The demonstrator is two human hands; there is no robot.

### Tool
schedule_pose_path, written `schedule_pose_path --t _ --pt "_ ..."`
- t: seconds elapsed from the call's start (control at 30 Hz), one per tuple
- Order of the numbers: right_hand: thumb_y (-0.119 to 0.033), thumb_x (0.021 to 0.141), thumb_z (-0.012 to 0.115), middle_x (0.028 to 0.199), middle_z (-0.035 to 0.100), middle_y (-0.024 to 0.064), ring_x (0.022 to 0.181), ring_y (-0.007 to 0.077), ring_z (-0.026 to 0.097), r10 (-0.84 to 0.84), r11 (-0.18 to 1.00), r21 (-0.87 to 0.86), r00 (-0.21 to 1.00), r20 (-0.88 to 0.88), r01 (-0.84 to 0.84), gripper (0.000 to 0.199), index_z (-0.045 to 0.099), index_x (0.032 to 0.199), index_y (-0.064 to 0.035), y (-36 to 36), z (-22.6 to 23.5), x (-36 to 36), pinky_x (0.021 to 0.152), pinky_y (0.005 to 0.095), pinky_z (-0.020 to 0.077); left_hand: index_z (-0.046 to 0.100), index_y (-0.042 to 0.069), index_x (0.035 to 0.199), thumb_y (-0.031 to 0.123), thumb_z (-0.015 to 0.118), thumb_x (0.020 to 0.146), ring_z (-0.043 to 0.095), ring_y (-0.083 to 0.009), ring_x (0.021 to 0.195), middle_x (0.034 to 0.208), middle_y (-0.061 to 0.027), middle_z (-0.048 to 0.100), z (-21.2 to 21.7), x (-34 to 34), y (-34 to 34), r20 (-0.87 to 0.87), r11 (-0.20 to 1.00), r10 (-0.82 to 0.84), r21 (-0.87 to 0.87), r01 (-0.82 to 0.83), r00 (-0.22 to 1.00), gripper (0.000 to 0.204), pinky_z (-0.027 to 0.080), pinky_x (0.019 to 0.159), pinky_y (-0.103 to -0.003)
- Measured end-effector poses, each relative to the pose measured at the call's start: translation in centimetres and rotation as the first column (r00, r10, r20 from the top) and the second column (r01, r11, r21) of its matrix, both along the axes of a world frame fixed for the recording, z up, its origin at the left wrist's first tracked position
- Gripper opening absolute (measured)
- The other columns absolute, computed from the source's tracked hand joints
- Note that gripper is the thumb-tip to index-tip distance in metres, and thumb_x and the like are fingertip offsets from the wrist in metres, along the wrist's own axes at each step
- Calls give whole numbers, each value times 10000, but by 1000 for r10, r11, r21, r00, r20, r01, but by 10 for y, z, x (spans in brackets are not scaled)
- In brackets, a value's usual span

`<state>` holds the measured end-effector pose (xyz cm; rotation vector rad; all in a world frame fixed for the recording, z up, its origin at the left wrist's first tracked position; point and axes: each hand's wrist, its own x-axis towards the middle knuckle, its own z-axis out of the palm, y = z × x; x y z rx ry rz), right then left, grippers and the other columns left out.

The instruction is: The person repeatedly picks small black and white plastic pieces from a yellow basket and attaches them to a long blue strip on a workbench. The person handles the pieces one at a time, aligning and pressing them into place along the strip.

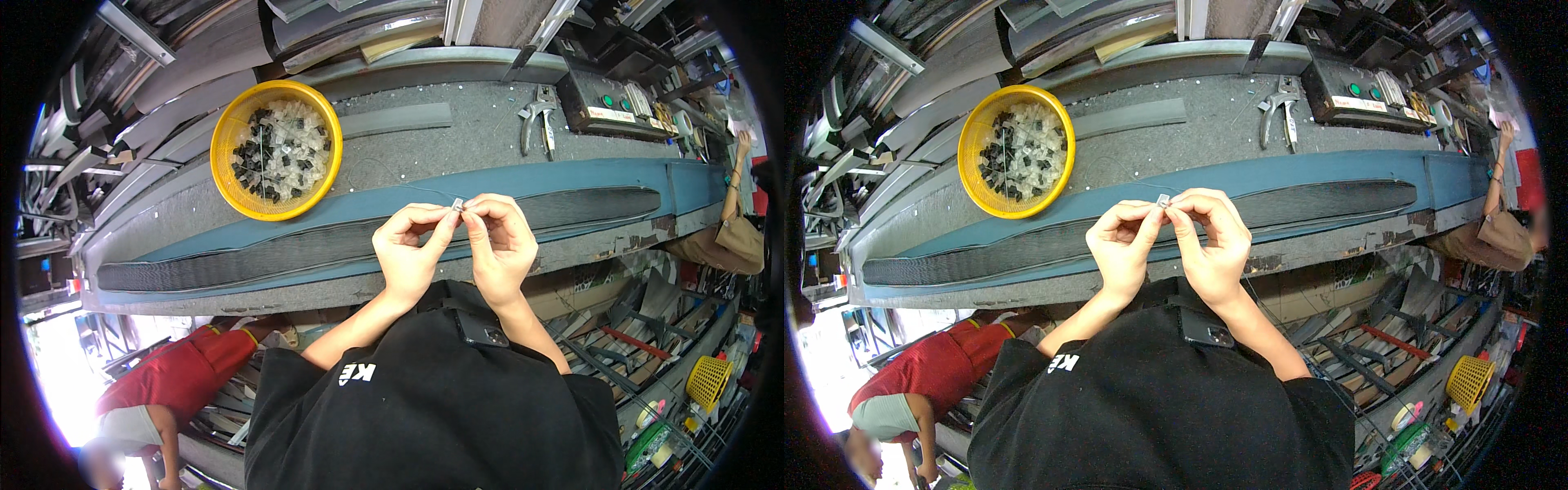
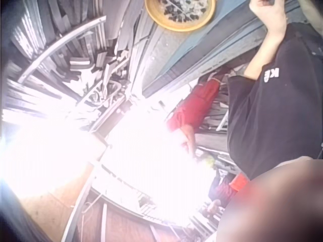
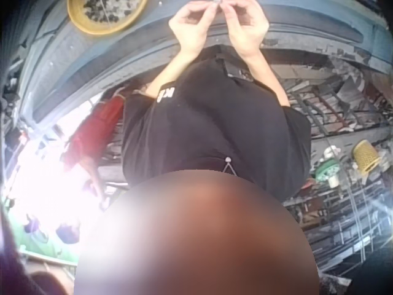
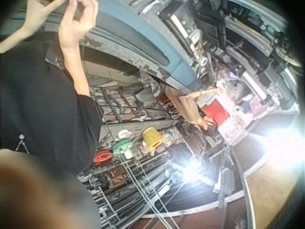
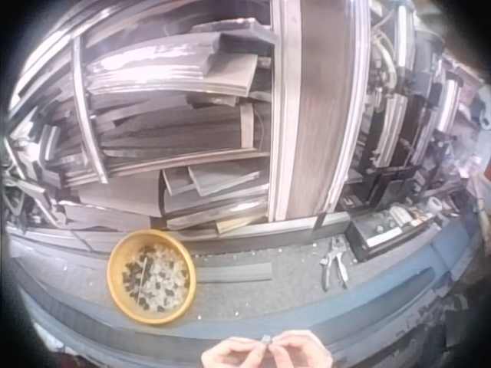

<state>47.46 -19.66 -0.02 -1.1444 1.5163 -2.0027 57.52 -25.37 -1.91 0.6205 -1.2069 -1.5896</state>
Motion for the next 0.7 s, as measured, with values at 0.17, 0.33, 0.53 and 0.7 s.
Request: schedule_pose_path --t 0.17,0.33,0.53,0.7 --pt "49 890 642 992 613 120 889 163 641 -25 1000 4 999 -27 25 57 622 942 59 -1 0 0 801 276 553 652 -52 954 -72 683 854 684 -197 867 969 -153 675 -3 1 -1 81 994 30 -105 -21 996 106 566 789 -289" --pt "47 887 644 976 623 123 873 164 641 -33 999 0 999 -42 34 55 623 937 55 0 -1 -1 779 272 546 653 -53 950 -76 688 847 682 -201 877 973 -154 670 -6 2 -2 97 991 31 -129 -19 995 111 566 790 -290" --pt "34 872 663 929 637 125 836 172 640 -79 997 6 989 -127 81 57 633 919 47 0 -2 -3 732 266 534 659 -48 928 -74 698 839 675 -192 874 961 -146 668 -5 2 -2 125 985 43 -172 -21 991 100 560 789 -287" --pt "22 868 673 916 642 126 820 175 642 -101 994 33 982 -163 107 61 637 914 39 2 1 -2 724 270 534 662 -38 911 -68 714 827 662 -177 873 944 -133 668 -2 3 -2 129 983 64 -176 -41 990 103 539 793 -280"
